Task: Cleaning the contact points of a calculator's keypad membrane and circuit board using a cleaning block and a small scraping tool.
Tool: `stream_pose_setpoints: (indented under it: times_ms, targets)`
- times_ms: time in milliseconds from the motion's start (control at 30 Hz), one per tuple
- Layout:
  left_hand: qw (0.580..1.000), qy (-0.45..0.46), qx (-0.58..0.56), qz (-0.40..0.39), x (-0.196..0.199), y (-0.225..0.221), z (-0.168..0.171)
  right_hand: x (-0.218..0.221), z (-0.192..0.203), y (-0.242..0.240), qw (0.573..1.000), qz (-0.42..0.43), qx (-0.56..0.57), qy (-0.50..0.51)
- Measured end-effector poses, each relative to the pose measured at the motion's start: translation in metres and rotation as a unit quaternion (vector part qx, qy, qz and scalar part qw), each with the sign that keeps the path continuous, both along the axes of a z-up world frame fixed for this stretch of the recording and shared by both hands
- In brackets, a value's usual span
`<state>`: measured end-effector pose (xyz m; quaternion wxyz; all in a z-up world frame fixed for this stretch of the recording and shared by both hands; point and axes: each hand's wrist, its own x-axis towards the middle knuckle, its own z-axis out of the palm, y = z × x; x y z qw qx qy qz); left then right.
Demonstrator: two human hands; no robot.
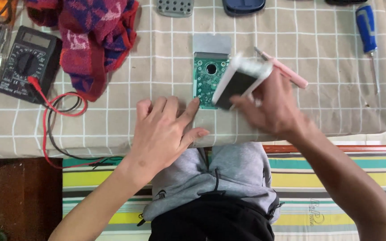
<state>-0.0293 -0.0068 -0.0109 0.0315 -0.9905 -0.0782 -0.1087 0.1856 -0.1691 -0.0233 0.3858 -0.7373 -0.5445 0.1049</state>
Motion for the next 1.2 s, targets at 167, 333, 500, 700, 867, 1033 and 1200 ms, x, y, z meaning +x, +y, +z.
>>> stream_pose_setpoints:
  times_ms: [167, 333, 500, 700, 867, 1033, 1200]
  targets:
    - [0.999, 0.015, -0.032, 0.007, -0.003, 0.0, 0.0, 0.001, 0.003, 0.001, 0.998, 0.044, 0.045, 0.005]
    - [0.999, 0.011, -0.036, -0.002, -0.004, -0.004, 0.001, 0.008, 0.033, 0.032, 0.992, -0.075, -0.09, 0.051]
    - [0.999, 0.006, -0.048, 0.01, -0.003, -0.004, 0.001, 0.017, 0.019, 0.067, 0.998, -0.02, -0.055, -0.037]
    - [0.99, -0.04, -0.139, 0.001, -0.002, -0.002, -0.012, 0.033, 0.013, 0.051, 0.995, -0.04, 0.07, -0.059]
    - [0.986, -0.02, -0.165, -0.004, -0.003, 0.005, -0.011, 0.015, 0.007, 0.061, 0.996, -0.046, 0.047, -0.056]
    - [0.983, -0.014, -0.184, 0.0, -0.001, 0.005, -0.015, 0.023, 0.004, 0.082, 0.996, -0.036, 0.034, -0.069]
    - [0.981, -0.034, -0.193, 0.012, 0.001, 0.007, -0.016, 0.024, -0.006, 0.092, 0.999, 0.0, 0.019, -0.043]
